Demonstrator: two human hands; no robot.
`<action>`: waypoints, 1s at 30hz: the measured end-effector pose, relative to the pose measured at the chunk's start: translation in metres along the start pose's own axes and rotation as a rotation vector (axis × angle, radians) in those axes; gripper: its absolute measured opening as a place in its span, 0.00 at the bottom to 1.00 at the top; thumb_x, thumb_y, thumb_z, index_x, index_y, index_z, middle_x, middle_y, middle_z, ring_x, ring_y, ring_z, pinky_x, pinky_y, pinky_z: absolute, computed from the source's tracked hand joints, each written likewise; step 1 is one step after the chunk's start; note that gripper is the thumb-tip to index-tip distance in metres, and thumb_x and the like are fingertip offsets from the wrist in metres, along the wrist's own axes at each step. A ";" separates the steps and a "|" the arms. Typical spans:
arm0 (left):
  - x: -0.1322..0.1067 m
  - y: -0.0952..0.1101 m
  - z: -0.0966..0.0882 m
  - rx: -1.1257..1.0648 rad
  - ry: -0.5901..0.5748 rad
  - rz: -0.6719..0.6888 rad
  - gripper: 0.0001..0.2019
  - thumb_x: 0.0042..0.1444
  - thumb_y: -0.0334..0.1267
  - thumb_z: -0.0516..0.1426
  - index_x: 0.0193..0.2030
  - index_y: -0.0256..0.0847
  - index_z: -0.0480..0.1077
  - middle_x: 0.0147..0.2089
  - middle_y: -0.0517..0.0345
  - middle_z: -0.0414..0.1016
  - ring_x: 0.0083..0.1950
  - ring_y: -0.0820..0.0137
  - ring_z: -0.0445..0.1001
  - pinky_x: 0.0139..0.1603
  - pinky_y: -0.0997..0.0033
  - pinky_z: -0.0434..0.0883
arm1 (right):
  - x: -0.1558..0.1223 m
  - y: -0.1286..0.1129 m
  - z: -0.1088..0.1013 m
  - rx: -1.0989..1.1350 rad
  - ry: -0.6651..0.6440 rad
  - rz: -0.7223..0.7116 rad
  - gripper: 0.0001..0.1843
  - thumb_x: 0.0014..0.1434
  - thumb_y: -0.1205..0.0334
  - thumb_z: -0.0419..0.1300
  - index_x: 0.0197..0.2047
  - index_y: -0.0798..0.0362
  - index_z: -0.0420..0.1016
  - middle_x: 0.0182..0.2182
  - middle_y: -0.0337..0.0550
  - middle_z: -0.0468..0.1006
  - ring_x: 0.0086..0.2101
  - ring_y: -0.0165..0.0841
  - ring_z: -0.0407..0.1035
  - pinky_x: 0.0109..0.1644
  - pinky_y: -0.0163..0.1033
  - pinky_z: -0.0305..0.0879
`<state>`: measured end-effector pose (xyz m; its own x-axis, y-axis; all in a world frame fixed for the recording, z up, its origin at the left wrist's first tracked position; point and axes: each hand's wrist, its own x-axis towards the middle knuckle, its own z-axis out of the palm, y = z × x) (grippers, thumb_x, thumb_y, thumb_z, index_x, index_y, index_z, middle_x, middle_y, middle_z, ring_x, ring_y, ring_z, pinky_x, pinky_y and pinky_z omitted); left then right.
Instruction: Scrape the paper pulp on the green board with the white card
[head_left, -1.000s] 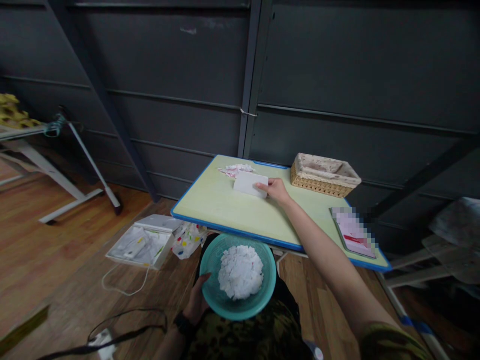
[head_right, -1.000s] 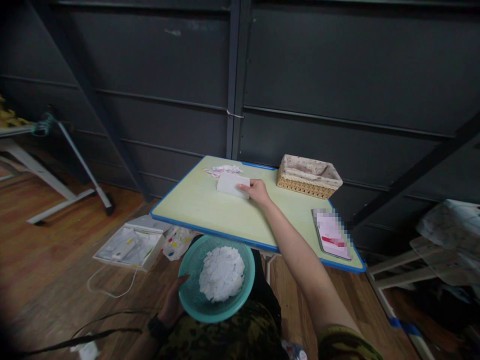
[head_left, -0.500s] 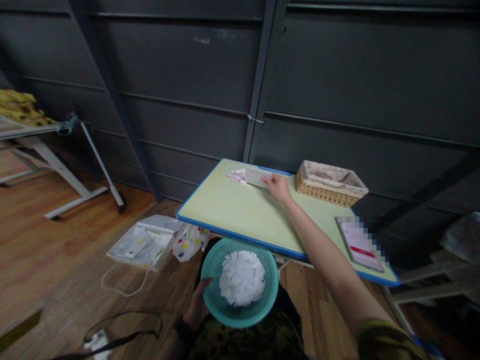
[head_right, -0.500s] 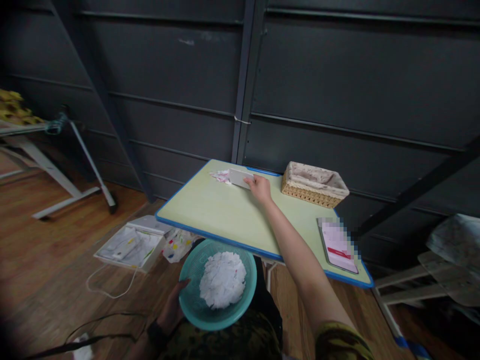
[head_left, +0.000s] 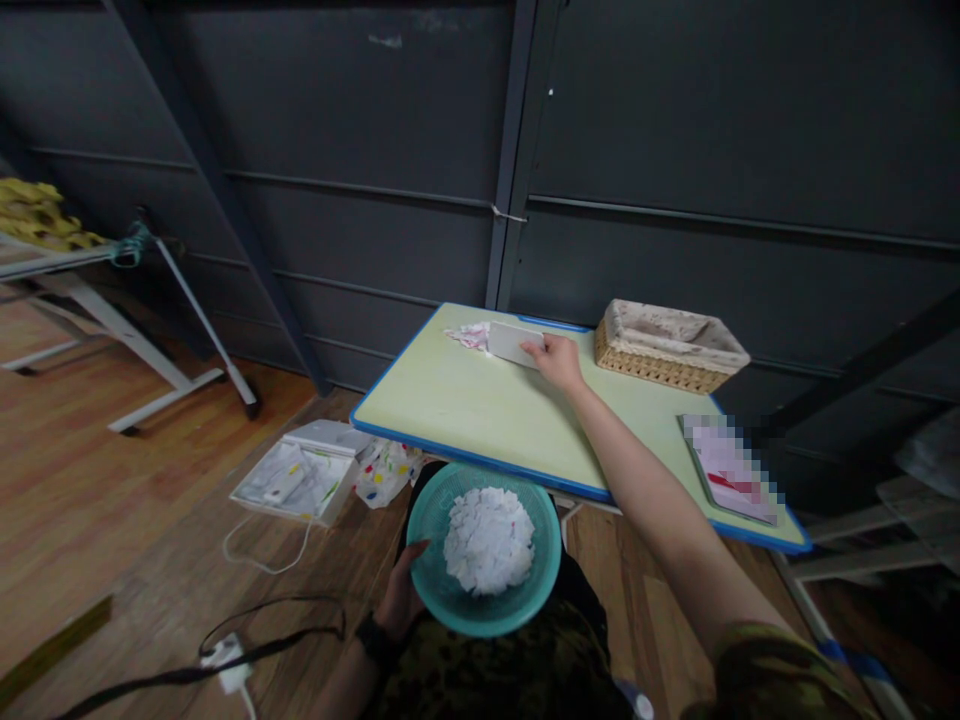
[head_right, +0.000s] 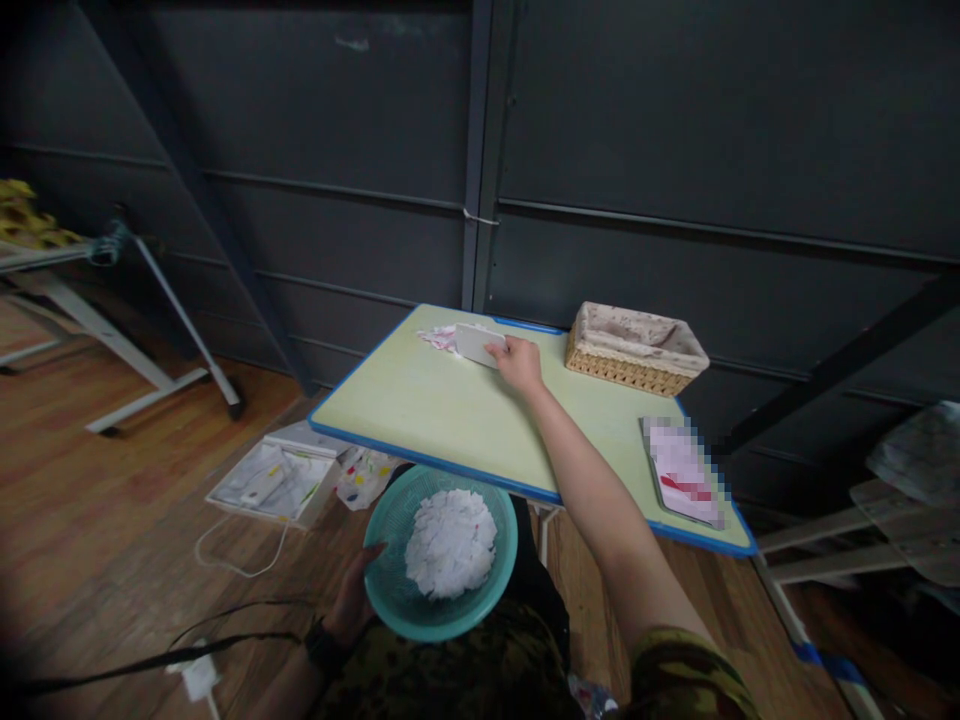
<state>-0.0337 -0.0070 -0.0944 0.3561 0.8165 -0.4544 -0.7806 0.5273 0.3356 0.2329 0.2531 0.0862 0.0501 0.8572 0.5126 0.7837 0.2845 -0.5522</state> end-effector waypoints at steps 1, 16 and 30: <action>0.001 0.000 0.000 0.007 0.013 0.005 0.23 0.55 0.35 0.60 0.58 0.29 0.69 0.48 0.43 0.81 0.55 0.48 0.75 0.60 0.48 0.65 | 0.000 0.000 -0.001 0.001 0.005 0.001 0.19 0.54 0.49 0.57 0.21 0.54 0.69 0.16 0.37 0.63 0.22 0.28 0.54 0.28 0.36 0.45; 0.001 0.002 0.004 0.051 0.111 0.015 0.15 0.48 0.33 0.63 0.44 0.32 0.76 0.43 0.46 0.83 0.54 0.49 0.76 0.59 0.50 0.68 | 0.001 -0.002 -0.008 0.025 0.055 0.026 0.20 0.55 0.48 0.56 0.24 0.56 0.72 0.18 0.39 0.68 0.22 0.30 0.57 0.28 0.36 0.47; -0.004 0.002 0.012 0.073 0.101 0.006 0.23 0.51 0.37 0.62 0.54 0.31 0.70 0.47 0.45 0.82 0.56 0.49 0.74 0.61 0.49 0.65 | -0.002 -0.008 -0.006 0.012 0.043 -0.013 0.22 0.58 0.46 0.54 0.24 0.56 0.72 0.18 0.39 0.67 0.23 0.30 0.57 0.28 0.36 0.46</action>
<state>-0.0308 -0.0062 -0.0822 0.2955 0.7936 -0.5319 -0.7417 0.5414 0.3958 0.2306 0.2459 0.0936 0.0662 0.8342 0.5474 0.7770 0.3011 -0.5528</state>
